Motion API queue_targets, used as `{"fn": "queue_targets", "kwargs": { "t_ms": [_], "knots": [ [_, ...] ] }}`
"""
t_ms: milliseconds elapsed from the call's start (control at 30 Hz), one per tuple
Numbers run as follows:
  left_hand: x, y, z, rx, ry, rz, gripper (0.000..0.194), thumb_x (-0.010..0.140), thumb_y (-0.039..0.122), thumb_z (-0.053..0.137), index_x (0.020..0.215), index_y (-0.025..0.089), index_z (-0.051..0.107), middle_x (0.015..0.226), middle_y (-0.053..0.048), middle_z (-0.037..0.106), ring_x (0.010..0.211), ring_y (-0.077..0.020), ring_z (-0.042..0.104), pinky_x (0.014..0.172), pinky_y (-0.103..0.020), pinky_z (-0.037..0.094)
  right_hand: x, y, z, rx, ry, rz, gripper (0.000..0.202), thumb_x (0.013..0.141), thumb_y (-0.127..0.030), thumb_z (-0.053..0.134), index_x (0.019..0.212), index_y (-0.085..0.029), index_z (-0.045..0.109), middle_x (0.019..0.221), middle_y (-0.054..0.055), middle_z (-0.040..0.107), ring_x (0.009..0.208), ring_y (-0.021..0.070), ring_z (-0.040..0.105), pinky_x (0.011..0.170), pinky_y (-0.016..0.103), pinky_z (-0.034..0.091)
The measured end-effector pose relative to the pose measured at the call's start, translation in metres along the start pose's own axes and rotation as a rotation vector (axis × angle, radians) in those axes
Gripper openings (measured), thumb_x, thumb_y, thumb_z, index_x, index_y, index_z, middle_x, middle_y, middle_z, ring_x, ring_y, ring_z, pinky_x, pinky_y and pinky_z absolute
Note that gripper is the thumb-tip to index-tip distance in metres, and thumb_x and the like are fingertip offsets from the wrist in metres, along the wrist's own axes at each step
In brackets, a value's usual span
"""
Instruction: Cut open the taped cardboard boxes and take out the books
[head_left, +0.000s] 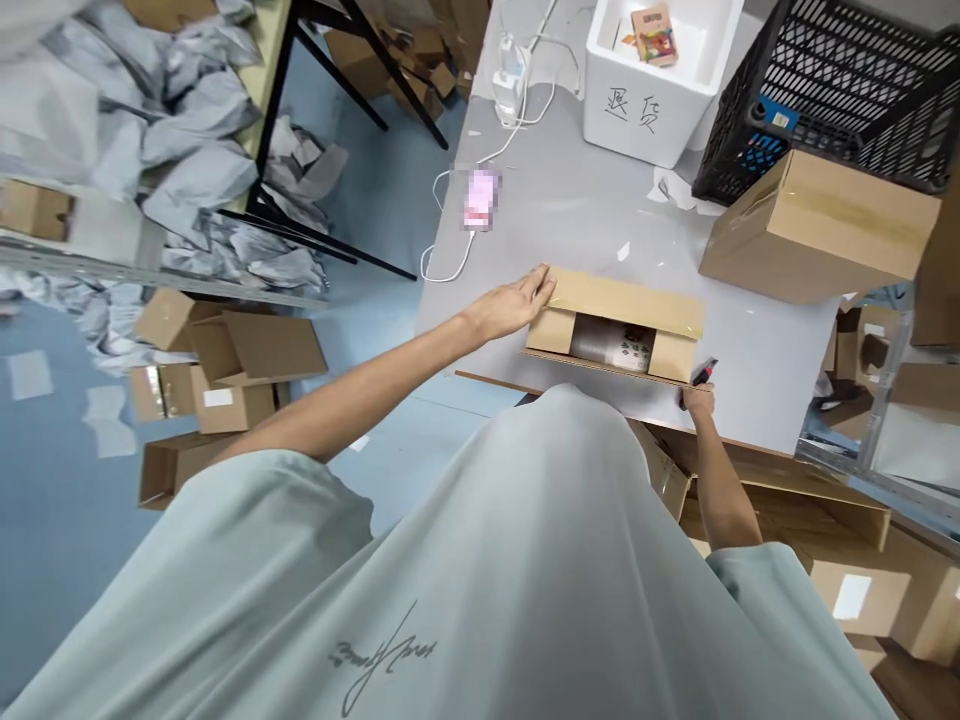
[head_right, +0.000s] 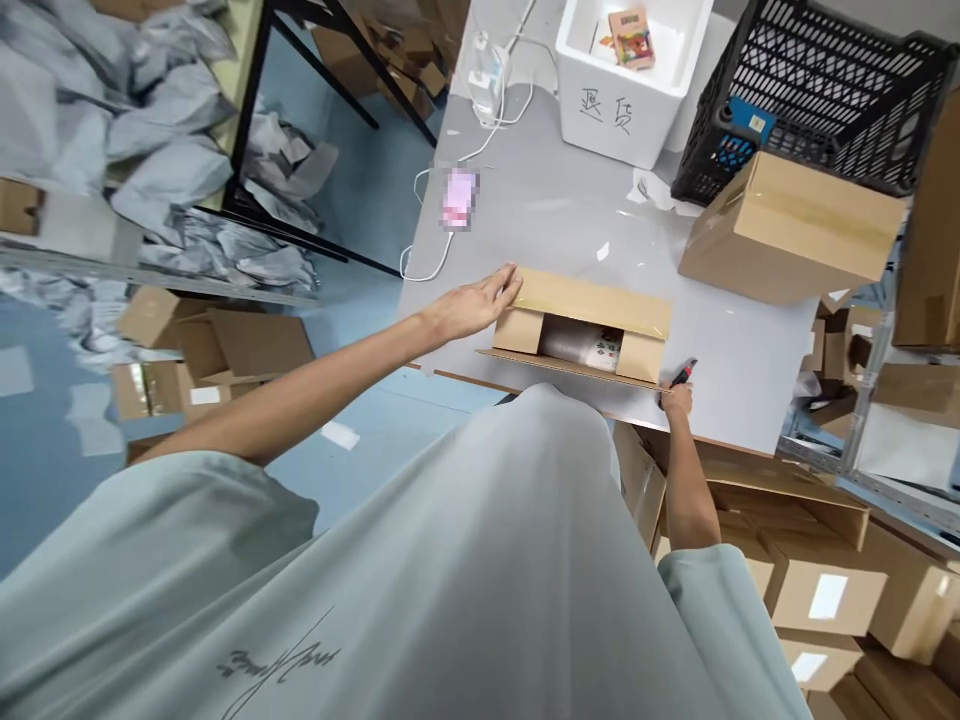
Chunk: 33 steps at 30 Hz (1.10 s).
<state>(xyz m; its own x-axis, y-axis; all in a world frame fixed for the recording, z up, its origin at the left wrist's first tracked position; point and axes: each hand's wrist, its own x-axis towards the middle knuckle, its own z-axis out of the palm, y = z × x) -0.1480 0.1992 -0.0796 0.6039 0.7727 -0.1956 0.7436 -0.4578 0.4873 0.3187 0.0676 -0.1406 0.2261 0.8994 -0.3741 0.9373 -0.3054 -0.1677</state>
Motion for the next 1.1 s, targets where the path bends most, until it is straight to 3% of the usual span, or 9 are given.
{"fn": "queue_targets", "kwargs": {
  "t_ms": [133, 233, 367, 500, 567, 667, 833, 967, 1100],
  "knots": [
    [-0.004, 0.005, -0.007, 0.026, 0.010, -0.006, 0.061, 0.116, 0.040, 0.042, 0.168, 0.010, 0.049, 0.179, -0.033, 0.043, 0.153, -0.0442, 0.063, 0.115, -0.057, 0.062, -0.004, 0.006, -0.016, 0.130, 0.065, 0.247, 0.038, 0.111, -0.049, 0.035, 0.113, -0.021, 0.061, 0.072, 0.013, 0.074, 0.066, 0.0327, 0.076, 0.064, 0.041, 0.062],
    [-0.013, 0.004, -0.013, -0.011, 0.035, 0.042, 0.065, 0.110, 0.045, 0.061, 0.166, 0.012, 0.052, 0.174, -0.030, 0.047, 0.134, -0.0395, 0.073, 0.105, -0.050, 0.065, -0.016, 0.009, -0.054, 0.336, 0.181, 0.272, 0.032, 0.111, -0.044, 0.026, 0.117, -0.026, 0.052, 0.092, 0.014, 0.079, 0.078, 0.0301, 0.083, 0.071, 0.040, 0.067],
    [-0.014, -0.007, -0.023, -0.135, 0.050, 0.122, 0.075, 0.102, 0.054, 0.075, 0.164, 0.016, 0.057, 0.165, -0.021, 0.056, 0.133, -0.0350, 0.070, 0.107, -0.045, 0.062, -0.046, -0.016, -0.132, 0.578, 0.368, -0.042, 0.031, 0.100, -0.048, 0.051, 0.126, -0.030, 0.053, 0.107, 0.011, 0.080, 0.087, 0.0321, 0.083, 0.080, 0.051, 0.070],
    [0.013, -0.014, -0.036, -0.133, -0.035, 0.158, 0.063, 0.104, 0.059, 0.069, 0.147, 0.014, 0.070, 0.145, -0.019, 0.067, 0.130, -0.0359, 0.069, 0.110, -0.044, 0.056, -0.068, -0.099, -0.184, 0.167, 0.095, -0.490, 0.045, 0.098, -0.046, 0.066, 0.140, -0.028, 0.067, 0.127, 0.014, 0.083, 0.109, 0.0360, 0.083, 0.099, 0.053, 0.067],
    [0.032, -0.018, -0.041, -0.107, -0.082, 0.186, 0.056, 0.107, 0.057, 0.063, 0.136, 0.011, 0.076, 0.135, -0.019, 0.071, 0.126, -0.0360, 0.069, 0.110, -0.045, 0.054, -0.068, -0.150, -0.186, -0.058, -0.100, -0.667, 0.047, 0.103, -0.042, 0.063, 0.145, -0.025, 0.070, 0.132, 0.015, 0.084, 0.111, 0.0357, 0.082, 0.095, 0.048, 0.065],
    [0.060, -0.024, -0.043, -0.085, -0.146, 0.254, 0.055, 0.102, 0.058, 0.070, 0.130, 0.012, 0.079, 0.130, -0.017, 0.072, 0.129, -0.0378, 0.067, 0.114, -0.047, 0.050, -0.059, -0.212, -0.172, -0.297, -0.275, -0.747, 0.049, 0.108, -0.036, 0.058, 0.154, -0.021, 0.067, 0.136, 0.017, 0.083, 0.114, 0.0357, 0.080, 0.086, 0.041, 0.060],
    [0.087, -0.021, -0.035, -0.115, -0.219, 0.370, 0.063, 0.090, 0.064, 0.082, 0.134, 0.018, 0.081, 0.136, -0.012, 0.070, 0.136, -0.0394, 0.064, 0.119, -0.049, 0.046, -0.064, -0.260, -0.158, -0.388, -0.345, -0.715, 0.042, 0.108, -0.033, 0.063, 0.147, -0.020, 0.070, 0.132, 0.014, 0.083, 0.111, 0.0346, 0.079, 0.085, 0.038, 0.056],
    [0.097, 0.005, -0.041, -0.138, -0.237, 0.427, 0.062, 0.084, 0.059, 0.088, 0.131, 0.019, 0.083, 0.135, -0.011, 0.070, 0.131, -0.0374, 0.066, 0.113, -0.048, 0.050, -0.115, -0.288, -0.155, -0.356, -0.250, -0.604, 0.036, 0.107, -0.035, 0.059, 0.136, -0.018, 0.071, 0.130, 0.019, 0.081, 0.106, 0.0364, 0.079, 0.078, 0.039, 0.053],
    [0.102, 0.041, -0.064, -0.047, -0.361, 0.408, 0.054, 0.069, 0.048, 0.097, 0.113, 0.016, 0.089, 0.128, -0.013, 0.074, 0.126, -0.0384, 0.069, 0.108, -0.046, 0.053, -0.172, -0.332, -0.122, 0.034, -0.320, -0.288, 0.040, 0.098, -0.040, 0.066, 0.134, -0.024, 0.058, 0.108, 0.010, 0.083, 0.083, 0.0306, 0.078, 0.070, 0.035, 0.052]
  ]
}}
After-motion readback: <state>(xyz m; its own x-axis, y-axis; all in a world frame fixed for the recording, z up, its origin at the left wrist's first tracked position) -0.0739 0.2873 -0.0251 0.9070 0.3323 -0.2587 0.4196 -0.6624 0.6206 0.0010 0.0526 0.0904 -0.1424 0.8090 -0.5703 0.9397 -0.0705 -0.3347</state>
